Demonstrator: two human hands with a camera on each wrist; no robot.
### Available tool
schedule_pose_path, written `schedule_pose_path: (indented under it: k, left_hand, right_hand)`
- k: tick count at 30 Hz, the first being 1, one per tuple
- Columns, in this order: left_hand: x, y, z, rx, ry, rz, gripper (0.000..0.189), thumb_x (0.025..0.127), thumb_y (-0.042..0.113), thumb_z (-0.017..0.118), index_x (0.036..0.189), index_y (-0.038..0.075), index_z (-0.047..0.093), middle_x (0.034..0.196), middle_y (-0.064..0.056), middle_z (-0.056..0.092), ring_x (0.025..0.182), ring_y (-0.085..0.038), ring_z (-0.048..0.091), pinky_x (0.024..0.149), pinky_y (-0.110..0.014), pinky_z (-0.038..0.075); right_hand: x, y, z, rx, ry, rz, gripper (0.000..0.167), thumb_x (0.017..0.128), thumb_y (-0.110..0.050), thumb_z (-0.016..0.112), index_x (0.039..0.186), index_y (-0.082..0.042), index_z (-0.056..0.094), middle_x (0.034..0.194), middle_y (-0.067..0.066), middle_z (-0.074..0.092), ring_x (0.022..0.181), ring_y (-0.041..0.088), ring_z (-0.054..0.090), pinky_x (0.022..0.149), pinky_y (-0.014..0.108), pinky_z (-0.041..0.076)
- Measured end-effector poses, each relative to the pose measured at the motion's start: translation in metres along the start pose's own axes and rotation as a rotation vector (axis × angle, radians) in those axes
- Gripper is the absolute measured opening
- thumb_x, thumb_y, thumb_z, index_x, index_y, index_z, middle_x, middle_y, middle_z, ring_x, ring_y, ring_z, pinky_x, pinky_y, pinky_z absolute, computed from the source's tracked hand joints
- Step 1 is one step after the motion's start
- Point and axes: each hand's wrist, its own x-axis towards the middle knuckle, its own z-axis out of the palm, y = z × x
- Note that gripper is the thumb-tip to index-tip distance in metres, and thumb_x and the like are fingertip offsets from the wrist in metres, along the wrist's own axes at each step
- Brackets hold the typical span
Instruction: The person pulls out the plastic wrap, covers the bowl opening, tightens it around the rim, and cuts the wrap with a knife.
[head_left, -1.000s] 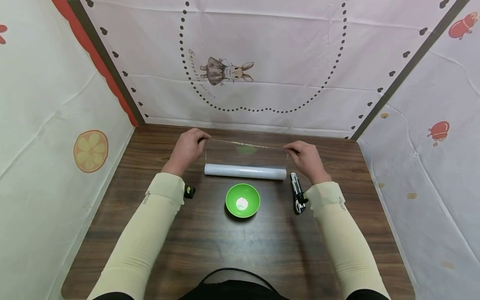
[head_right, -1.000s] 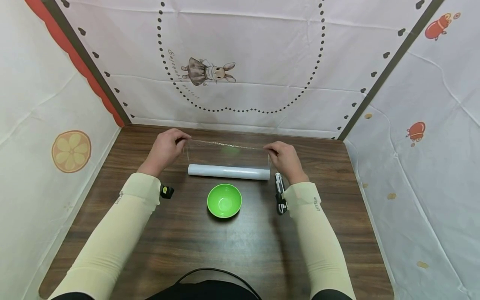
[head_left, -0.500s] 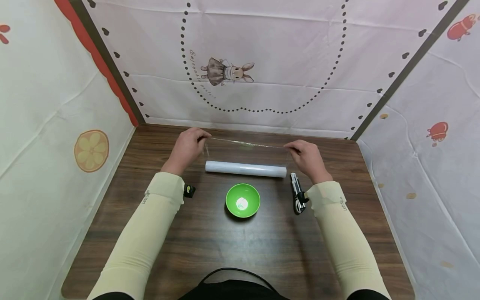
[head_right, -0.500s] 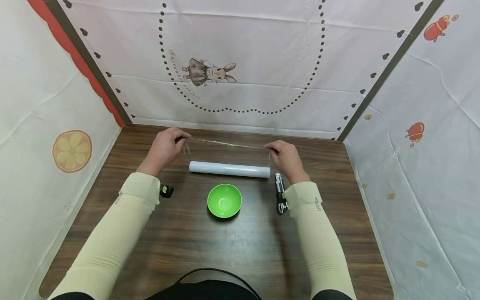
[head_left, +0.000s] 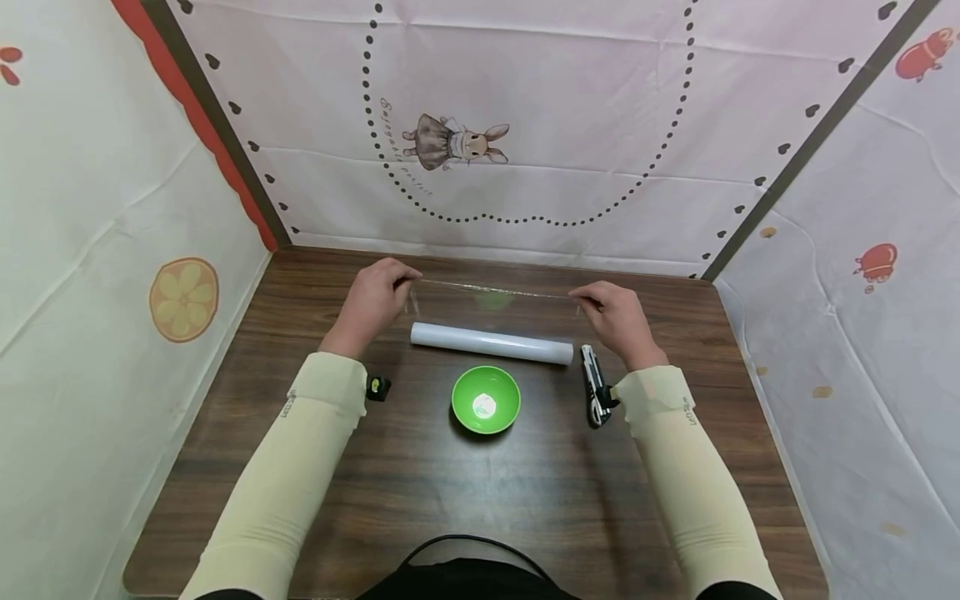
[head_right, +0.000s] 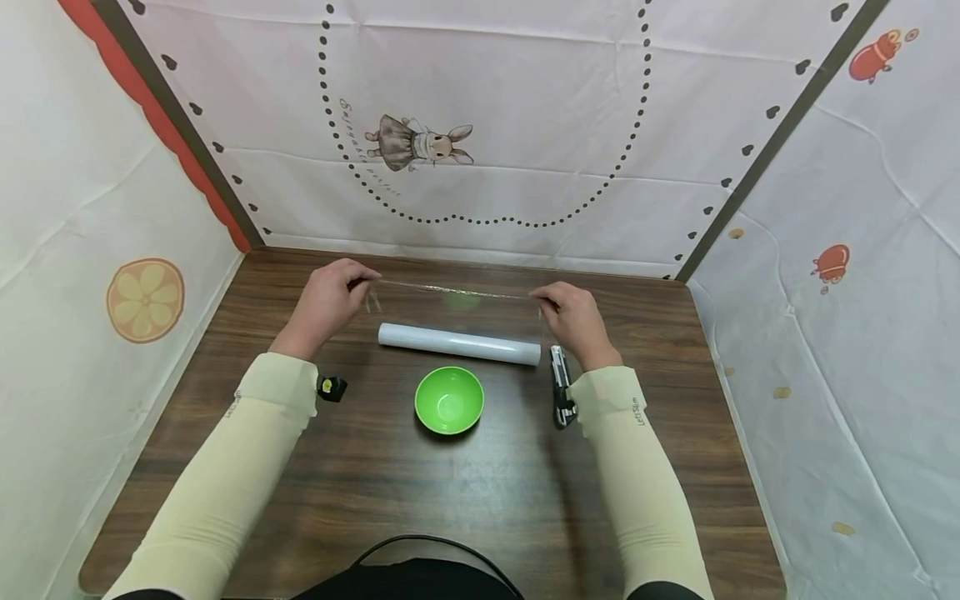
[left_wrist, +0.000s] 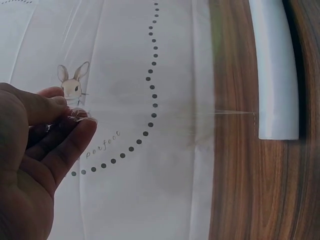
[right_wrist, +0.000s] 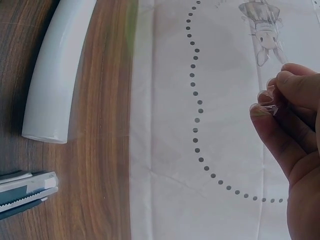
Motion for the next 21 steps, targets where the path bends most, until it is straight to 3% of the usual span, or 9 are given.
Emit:
schedule_pose_path:
  k: [21]
  left_hand:
    - [0.0013, 0.0082, -0.0074, 0.008, 0.029, 0.023, 0.019, 0.097, 0.008, 0.057, 0.108, 0.005, 0.071, 0.110, -0.011, 0.066, 0.099, -0.026, 0.063, 0.082, -0.041, 0.053]
  right_hand:
    - [0.0020, -0.0029, -0.0070, 0.008, -0.011, 0.031, 0.017, 0.095, -0.011, 0.062, 0.108, -0.008, 0.072, 0.104, 0.010, 0.071, 0.088, 0.023, 0.068, 0.076, 0.040, 0.057]
